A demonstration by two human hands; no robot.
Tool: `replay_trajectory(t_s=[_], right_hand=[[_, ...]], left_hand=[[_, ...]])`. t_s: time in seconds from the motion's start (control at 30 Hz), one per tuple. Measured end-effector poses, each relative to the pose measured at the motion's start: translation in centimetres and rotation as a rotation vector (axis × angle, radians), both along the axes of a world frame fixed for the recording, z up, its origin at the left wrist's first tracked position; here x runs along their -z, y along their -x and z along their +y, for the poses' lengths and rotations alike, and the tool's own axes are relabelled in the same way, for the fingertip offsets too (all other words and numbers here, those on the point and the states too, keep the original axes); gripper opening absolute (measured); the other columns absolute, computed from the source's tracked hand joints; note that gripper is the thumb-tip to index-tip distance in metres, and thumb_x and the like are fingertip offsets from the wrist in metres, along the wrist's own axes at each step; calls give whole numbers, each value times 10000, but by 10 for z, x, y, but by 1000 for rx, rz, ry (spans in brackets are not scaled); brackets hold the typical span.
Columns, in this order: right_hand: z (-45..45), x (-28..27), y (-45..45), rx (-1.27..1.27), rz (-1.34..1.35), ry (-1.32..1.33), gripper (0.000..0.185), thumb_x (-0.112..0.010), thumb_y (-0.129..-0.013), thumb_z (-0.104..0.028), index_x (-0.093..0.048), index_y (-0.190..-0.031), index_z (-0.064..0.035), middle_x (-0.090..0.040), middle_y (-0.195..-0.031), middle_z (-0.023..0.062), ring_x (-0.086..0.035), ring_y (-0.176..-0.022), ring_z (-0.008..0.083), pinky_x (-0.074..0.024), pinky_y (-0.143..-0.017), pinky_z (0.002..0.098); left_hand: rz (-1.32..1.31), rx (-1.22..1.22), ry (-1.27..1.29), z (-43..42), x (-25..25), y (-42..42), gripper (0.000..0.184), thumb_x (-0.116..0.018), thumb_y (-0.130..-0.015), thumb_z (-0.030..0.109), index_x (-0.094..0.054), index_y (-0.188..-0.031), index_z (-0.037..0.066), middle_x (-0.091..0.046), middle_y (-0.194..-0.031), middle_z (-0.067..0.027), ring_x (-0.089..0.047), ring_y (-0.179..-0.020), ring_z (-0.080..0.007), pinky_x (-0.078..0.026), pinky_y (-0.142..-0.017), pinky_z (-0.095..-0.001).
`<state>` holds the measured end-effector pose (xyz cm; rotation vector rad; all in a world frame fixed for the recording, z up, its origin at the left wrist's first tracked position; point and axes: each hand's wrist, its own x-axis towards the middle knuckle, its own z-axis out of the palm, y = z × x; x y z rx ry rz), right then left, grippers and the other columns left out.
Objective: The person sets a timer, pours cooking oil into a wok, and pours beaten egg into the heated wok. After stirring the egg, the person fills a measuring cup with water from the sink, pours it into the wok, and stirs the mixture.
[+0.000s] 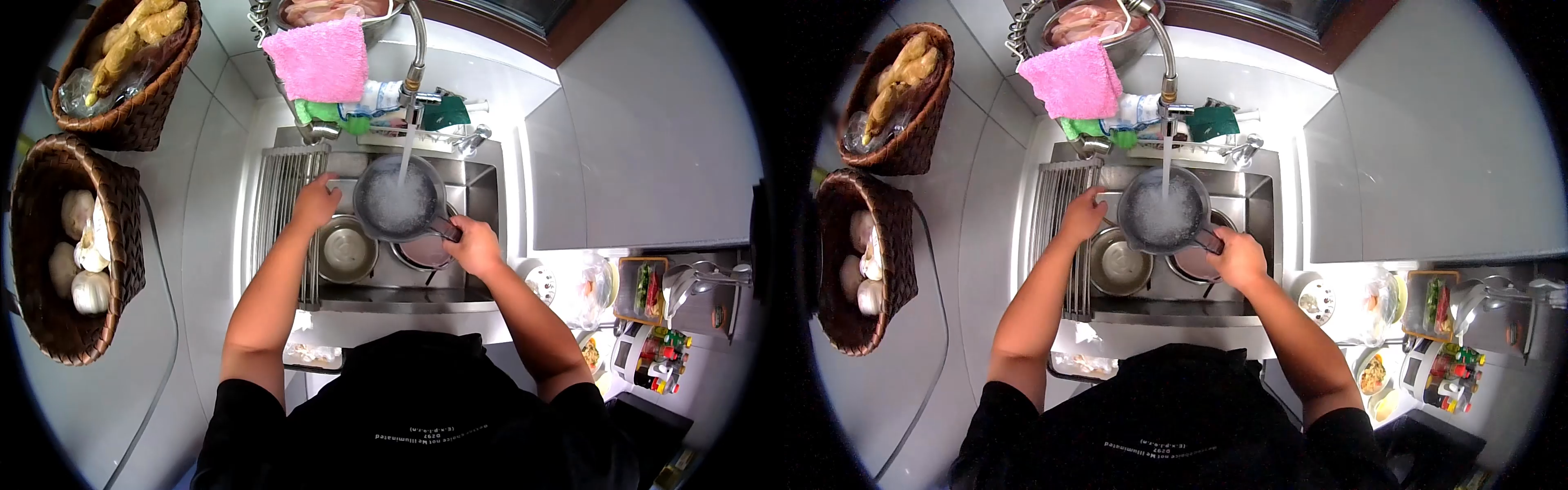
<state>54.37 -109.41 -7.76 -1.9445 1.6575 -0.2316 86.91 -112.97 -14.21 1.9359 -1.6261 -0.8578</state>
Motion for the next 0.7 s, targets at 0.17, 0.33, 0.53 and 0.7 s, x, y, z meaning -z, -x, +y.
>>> replay_trajectory(t_s=[0.17,0.33,0.53,0.7], right_hand=[[-3,-3,-5,26,-32,-20,341,-714,-659,-218,-631,-964,-90,-641,-788,181,-622,-774,374,-502,-687,446],[-6,0,-11,59,-91,0,244,-691,-665,-118,-613,-883,-42,-608,-727,164,-606,-663,335,-469,-601,370],[-12,-2,-12,92,-102,-13,234,-690,-661,-142,-610,-859,-48,-603,-708,164,-605,-655,340,-476,-600,390],[-10,0,-9,105,-125,23,213,-684,-660,-99,-603,-845,-33,-591,-684,163,-591,-631,351,-463,-573,380]], left_hand=[[-219,70,4,-41,8,-1,492,-567,-802,194,-474,-1277,108,-641,-953,-219,-618,-894,-374,-479,-805,-451],[-402,115,-45,-74,1,4,537,-538,-810,217,-419,-1325,124,-632,-1025,-220,-612,-939,-387,-485,-832,-474],[-521,192,-179,-115,-2,-1,489,-460,-823,258,-464,-1305,175,-616,-1121,-181,-599,-1013,-367,-481,-851,-474],[-581,141,-217,-126,-18,0,419,-445,-836,283,-549,-1219,148,-621,-1111,-178,-598,-1023,-356,-480,-860,-456]])
